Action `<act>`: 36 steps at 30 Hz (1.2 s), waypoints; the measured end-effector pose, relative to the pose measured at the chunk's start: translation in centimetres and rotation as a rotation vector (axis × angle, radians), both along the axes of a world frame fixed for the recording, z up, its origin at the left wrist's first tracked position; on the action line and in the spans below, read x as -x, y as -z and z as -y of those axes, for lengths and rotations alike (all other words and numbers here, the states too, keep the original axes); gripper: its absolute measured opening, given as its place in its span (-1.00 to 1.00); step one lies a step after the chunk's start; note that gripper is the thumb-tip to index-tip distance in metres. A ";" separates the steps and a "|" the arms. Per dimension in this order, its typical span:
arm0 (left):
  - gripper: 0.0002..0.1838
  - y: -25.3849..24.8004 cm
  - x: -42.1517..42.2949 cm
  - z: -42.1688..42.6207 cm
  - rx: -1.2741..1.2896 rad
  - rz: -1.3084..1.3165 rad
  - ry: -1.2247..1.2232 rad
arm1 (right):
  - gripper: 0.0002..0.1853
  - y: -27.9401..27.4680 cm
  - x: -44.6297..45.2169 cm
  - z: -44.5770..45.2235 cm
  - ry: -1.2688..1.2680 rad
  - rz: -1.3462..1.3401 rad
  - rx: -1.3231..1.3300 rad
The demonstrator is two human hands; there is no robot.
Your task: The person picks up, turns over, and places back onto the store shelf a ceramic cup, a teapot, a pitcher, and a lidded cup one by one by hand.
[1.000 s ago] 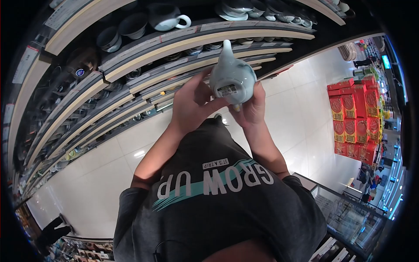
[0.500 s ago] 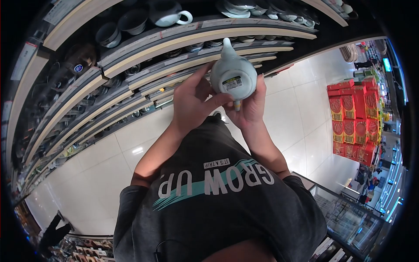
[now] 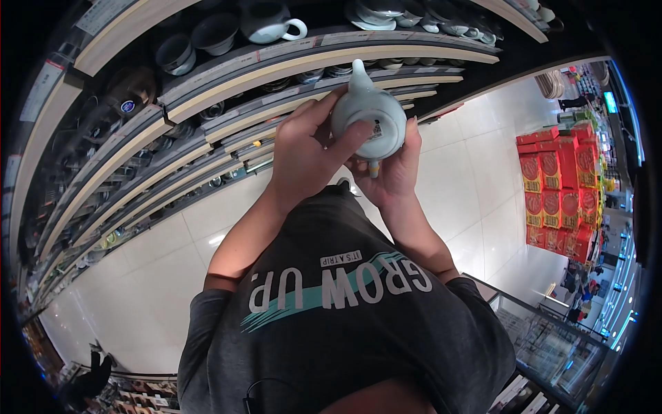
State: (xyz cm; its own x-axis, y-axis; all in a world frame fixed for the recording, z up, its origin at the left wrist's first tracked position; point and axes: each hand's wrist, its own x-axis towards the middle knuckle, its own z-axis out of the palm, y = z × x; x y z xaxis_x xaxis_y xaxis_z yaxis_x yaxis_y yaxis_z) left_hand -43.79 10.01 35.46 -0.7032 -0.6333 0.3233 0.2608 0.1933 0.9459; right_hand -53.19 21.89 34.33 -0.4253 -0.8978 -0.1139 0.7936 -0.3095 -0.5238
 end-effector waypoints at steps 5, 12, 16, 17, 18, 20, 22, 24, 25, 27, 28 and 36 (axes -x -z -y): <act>-0.44 0.1 -0.1 0.5 0.195 -0.036 -0.035 | -0.17 -0.5 -0.3 0.0 0.013 0.040 0.055; -0.46 0.2 -0.3 0.3 0.269 0.004 -0.039 | -0.19 0.2 0.5 -0.3 -0.017 0.048 0.135; -0.44 -1.0 -0.8 -0.1 0.225 -0.017 -0.026 | -0.19 -1.1 -0.5 -0.4 0.099 -0.138 -0.056; -0.41 -1.1 -1.0 0.0 0.204 0.009 0.006 | -0.19 -1.1 -0.7 -0.4 0.096 -0.139 -0.053; -0.38 -1.2 -1.3 0.1 0.183 0.037 0.039 | -0.19 -1.0 -0.8 -0.4 0.119 -0.194 -0.058; -0.39 -1.7 -2.0 0.8 0.239 0.075 0.100 | -0.18 -0.6 -0.6 -0.4 0.139 -0.251 -0.060; -0.38 -1.8 -2.5 1.3 0.295 0.112 0.160 | -0.11 0.1 0.1 -0.5 0.208 -0.433 0.019; -0.32 -1.6 -2.8 1.4 0.254 0.128 0.211 | -0.08 -0.5 0.6 -0.9 0.212 -0.535 0.038; -0.32 -1.8 -3.0 1.5 0.256 0.128 0.207 | -0.05 -1.0 0.8 -1.0 0.218 -0.634 0.055; -0.36 -2.3 -3.4 1.6 0.204 0.080 0.213 | -0.01 -1.5 1.0 -0.8 0.219 -0.634 0.080; -0.36 -2.3 -3.4 1.7 0.205 0.082 0.208 | 0.01 -1.7 1.0 -0.6 0.256 -0.776 0.100; -0.61 -1.2 -3.9 2.0 -0.196 -0.260 0.218 | 0.11 -3.3 1.7 0.0 0.461 -1.615 0.268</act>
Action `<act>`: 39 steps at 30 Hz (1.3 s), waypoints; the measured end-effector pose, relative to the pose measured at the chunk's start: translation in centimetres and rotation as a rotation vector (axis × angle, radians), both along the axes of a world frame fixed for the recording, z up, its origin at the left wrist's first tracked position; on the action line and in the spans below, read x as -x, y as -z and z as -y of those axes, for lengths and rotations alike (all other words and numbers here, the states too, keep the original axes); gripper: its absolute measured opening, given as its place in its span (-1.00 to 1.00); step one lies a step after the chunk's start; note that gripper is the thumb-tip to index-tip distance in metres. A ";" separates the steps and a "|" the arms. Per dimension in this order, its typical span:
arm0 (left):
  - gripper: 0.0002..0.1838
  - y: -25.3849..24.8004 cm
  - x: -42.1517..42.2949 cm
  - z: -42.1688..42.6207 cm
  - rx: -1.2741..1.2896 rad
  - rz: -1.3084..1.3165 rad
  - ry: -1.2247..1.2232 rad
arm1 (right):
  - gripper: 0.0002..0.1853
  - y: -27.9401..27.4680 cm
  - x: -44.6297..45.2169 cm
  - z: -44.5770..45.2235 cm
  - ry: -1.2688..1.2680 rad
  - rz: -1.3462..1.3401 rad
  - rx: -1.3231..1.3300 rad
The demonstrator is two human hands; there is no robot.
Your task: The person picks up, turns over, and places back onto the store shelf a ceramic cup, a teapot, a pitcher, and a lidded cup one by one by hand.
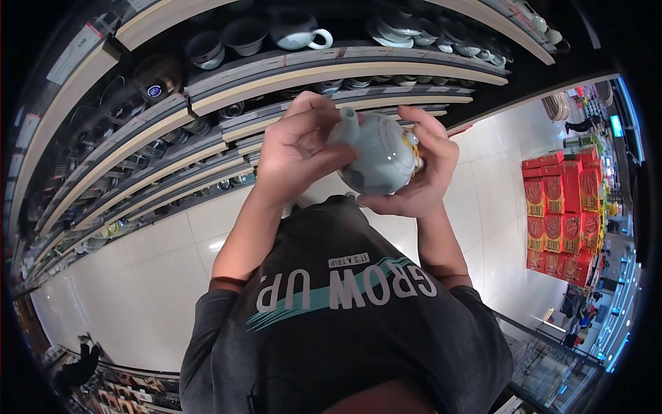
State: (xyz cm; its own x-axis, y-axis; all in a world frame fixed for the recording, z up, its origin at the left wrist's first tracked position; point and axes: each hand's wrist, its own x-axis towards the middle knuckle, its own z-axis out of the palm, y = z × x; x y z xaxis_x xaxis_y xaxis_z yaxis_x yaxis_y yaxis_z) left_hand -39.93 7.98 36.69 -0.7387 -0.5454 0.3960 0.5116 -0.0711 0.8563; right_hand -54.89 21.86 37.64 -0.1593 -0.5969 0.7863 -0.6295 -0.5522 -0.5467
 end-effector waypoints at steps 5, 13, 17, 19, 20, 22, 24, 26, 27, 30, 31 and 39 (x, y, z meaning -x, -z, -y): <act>-0.66 -1.0 -1.0 0.1 0.178 -0.017 -0.114 | 0.07 -0.8 -0.6 0.5 0.071 -0.235 0.083; -0.66 -1.8 -1.6 -0.3 0.600 -0.022 -0.549 | -0.19 1.2 -1.0 2.2 0.039 -0.323 0.317; -0.66 -1.8 -1.8 -0.3 0.726 -0.092 -0.615 | -0.48 1.1 -1.2 0.8 0.013 -0.216 0.156; -0.65 -1.8 -1.8 -0.3 0.757 -0.102 -0.631 | -0.61 1.2 -1.1 0.5 -0.019 -0.172 0.111; -0.67 -1.9 -1.9 -0.4 0.773 -0.115 -0.626 | -0.61 1.4 -1.1 0.6 -0.017 -0.171 0.111; -0.69 -1.9 -2.0 -0.5 0.788 -0.130 -0.617 | -0.57 1.8 -0.8 1.0 -0.019 -0.270 0.226; -0.71 -1.9 -2.0 -0.6 0.800 -0.116 -0.627 | -0.57 1.9 -1.0 1.2 -0.012 -0.274 0.261; -0.71 -2.0 -2.1 -0.6 0.811 -0.122 -0.633 | -0.56 2.0 -1.1 1.3 -0.004 -0.279 0.295; -0.72 -2.1 -2.0 -0.6 0.823 -0.129 -0.641 | -0.57 2.0 -1.1 1.3 -0.015 -0.283 0.308; -0.72 -2.2 -2.2 -0.7 0.832 -0.104 -0.654 | -0.58 1.9 -1.4 0.4 -0.002 -0.232 0.219; -0.72 -2.2 -2.3 -0.6 0.831 -0.105 -0.652 | -0.58 2.0 -1.5 0.1 0.020 -0.175 0.119; -0.74 -2.0 -2.2 -0.3 0.743 -0.103 -0.608 | -0.57 2.7 -0.6 0.4 0.027 -0.224 0.138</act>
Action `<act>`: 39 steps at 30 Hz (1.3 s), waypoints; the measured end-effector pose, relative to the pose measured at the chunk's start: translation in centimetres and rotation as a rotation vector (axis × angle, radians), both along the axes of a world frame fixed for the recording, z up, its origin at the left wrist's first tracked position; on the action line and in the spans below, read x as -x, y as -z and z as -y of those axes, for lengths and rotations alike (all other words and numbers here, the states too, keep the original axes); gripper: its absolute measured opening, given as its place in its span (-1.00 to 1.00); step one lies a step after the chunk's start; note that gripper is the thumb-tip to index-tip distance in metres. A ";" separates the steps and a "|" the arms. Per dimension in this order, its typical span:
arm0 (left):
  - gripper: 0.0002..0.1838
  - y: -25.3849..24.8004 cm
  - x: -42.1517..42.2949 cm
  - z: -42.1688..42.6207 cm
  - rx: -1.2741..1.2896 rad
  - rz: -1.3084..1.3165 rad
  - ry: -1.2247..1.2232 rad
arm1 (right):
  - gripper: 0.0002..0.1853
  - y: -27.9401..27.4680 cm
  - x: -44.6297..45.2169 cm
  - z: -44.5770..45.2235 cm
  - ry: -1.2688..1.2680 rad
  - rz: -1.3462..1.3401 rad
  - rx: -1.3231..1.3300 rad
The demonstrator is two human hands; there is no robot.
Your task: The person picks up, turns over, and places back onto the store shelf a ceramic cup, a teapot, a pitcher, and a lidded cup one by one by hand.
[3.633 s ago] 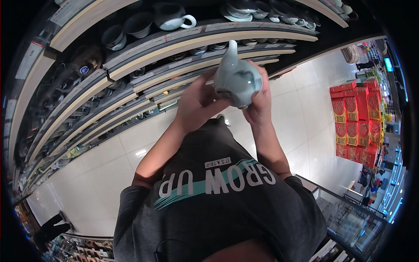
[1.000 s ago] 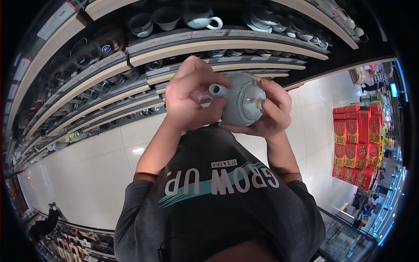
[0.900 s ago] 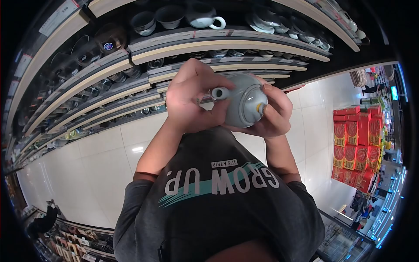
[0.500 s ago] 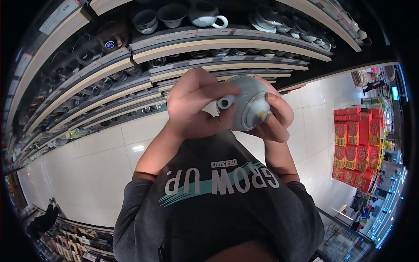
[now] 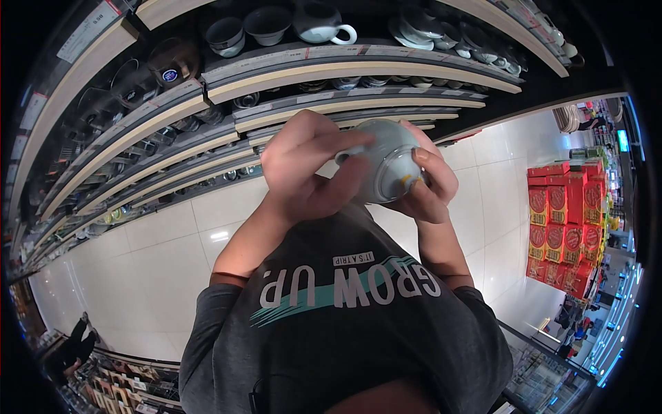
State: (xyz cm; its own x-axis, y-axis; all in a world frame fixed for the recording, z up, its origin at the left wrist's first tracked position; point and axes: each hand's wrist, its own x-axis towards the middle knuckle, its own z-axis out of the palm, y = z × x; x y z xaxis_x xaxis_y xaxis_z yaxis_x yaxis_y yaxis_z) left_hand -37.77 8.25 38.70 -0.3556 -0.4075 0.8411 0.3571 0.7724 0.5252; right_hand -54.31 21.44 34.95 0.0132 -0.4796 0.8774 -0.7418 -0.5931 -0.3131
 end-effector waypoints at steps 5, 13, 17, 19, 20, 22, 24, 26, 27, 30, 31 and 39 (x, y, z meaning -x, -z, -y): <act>-0.76 0.2 0.0 0.2 -0.068 0.031 0.056 | -0.56 0.1 0.5 -0.2 0.023 0.024 -0.060; -0.77 1.5 1.0 1.3 0.028 -0.051 0.118 | -0.52 0.3 1.1 1.0 0.093 -0.222 0.076; -0.69 1.7 0.5 1.0 -0.166 0.103 0.127 | -0.27 0.1 0.8 1.6 0.068 -0.167 0.103; -0.67 2.4 0.3 1.2 -0.389 0.219 0.193 | 0.00 -1.2 0.5 1.2 0.113 -0.128 -0.032; -0.61 3.0 0.5 1.5 -0.449 0.282 0.237 | 0.00 -1.3 0.5 1.1 0.117 -0.127 -0.031; -0.52 3.6 1.0 1.4 -0.505 0.347 0.284 | 0.02 -1.8 0.6 1.2 0.159 -0.011 -0.130; -0.23 3.8 1.5 0.5 -0.635 0.314 0.470 | 0.01 -2.8 0.6 1.2 0.150 0.013 -0.164; -0.07 3.8 1.7 0.2 -0.663 0.334 0.540 | 0.00 -3.3 0.8 1.2 0.147 0.099 -0.287; -0.13 3.5 1.9 0.0 -0.833 0.321 0.604 | -0.01 -3.7 0.7 1.3 0.147 0.171 -0.346; -0.22 3.2 2.3 -0.1 -1.026 0.275 0.696 | -0.04 -4.9 0.9 1.6 0.107 0.264 -0.460; -0.25 3.2 2.4 0.0 -1.045 0.245 0.726 | -0.04 -5.7 0.9 1.6 0.154 0.250 -0.517; -0.27 2.8 3.1 0.1 -1.164 0.117 0.747 | -0.02 -7.4 1.7 2.1 0.142 0.220 -0.564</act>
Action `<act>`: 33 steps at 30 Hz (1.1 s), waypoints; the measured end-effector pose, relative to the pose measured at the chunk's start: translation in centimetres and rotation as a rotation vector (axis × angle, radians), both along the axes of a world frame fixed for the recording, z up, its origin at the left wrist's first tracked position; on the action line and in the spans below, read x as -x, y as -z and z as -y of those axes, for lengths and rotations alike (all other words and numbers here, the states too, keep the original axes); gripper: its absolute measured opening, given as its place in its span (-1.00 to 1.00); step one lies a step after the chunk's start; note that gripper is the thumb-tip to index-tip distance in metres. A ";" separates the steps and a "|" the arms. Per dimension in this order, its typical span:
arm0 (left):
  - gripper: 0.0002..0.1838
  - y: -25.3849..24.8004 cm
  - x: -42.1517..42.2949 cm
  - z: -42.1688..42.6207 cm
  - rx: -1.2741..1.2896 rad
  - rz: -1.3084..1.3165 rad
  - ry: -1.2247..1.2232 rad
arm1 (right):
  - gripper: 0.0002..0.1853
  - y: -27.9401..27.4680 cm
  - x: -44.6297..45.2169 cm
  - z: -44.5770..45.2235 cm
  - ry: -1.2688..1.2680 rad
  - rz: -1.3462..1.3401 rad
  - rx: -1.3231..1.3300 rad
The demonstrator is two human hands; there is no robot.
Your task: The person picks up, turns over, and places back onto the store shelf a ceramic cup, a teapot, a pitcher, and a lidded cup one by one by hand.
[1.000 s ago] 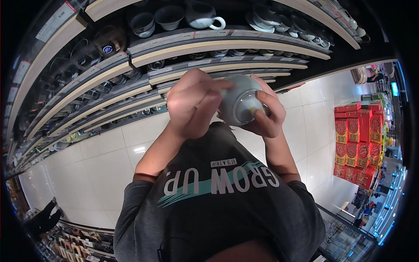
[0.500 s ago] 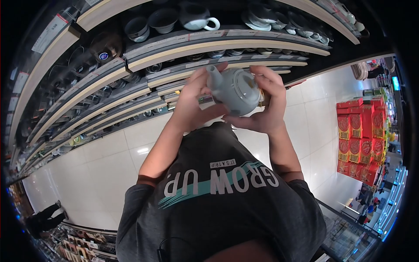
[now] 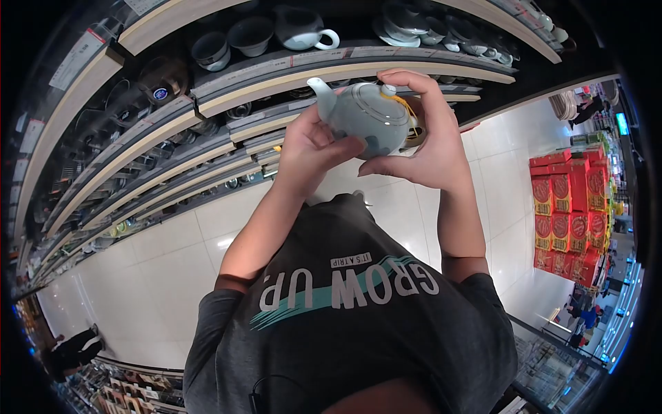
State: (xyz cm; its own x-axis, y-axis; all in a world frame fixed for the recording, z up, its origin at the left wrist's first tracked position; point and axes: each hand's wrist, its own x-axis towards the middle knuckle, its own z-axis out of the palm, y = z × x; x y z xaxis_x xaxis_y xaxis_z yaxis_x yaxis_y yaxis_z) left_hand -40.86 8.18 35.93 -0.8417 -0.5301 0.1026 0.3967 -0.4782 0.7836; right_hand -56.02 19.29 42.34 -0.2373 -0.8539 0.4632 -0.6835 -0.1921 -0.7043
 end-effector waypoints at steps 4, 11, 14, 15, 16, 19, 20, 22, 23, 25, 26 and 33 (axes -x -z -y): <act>-0.28 0.2 0.0 0.0 -0.013 -0.046 0.010 | 0.09 -0.6 0.1 -0.3 -0.022 -0.021 -0.068; -0.29 1.0 0.0 0.3 0.003 -0.038 -0.036 | -0.04 -1.5 0.2 -1.2 -0.002 0.029 -0.202; -0.29 1.6 0.1 0.6 0.045 -0.050 -0.031 | -0.34 -0.6 1.0 -1.7 0.046 -0.046 -0.170; -0.27 1.9 0.2 0.7 0.015 -0.051 -0.014 | -0.49 -0.7 1.0 -2.1 0.096 0.071 -0.261; -0.26 2.2 0.3 0.8 -0.015 -0.052 0.002 | -0.63 -0.6 1.3 -2.4 0.146 0.189 -0.350; -0.24 2.5 0.4 1.2 0.002 -0.026 0.036 | -0.77 0.2 2.6 -2.9 0.196 0.218 -0.414; -0.24 2.6 0.5 1.3 0.006 -0.028 0.039 | -0.77 0.1 2.8 -3.0 0.199 0.217 -0.410; -0.23 2.9 0.9 1.5 0.054 -0.049 0.072 | -0.79 -0.3 2.8 -3.1 0.160 0.252 -0.477; -0.23 3.0 1.2 1.5 0.057 -0.052 0.076 | -0.79 -0.1 2.9 -3.1 0.164 0.251 -0.473; -0.28 3.4 1.7 1.7 0.023 -0.051 0.066 | -0.82 0.6 3.1 -2.8 0.151 0.368 -0.370; -0.28 3.5 2.0 1.9 0.026 -0.054 0.068 | -0.82 0.9 3.2 -2.7 0.153 0.366 -0.367; -0.50 1.7 5.6 3.8 0.155 0.159 -0.012 | -0.81 1.2 5.6 0.1 0.315 0.346 -0.208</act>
State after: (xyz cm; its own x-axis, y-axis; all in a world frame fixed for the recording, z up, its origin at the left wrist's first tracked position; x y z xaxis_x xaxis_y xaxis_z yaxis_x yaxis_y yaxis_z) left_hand -46.47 4.36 34.24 -0.8473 -0.5288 0.0497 0.2671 -0.3433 0.9004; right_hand -61.65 19.15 41.17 -0.6072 -0.7822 0.1395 -0.4056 0.1541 -0.9010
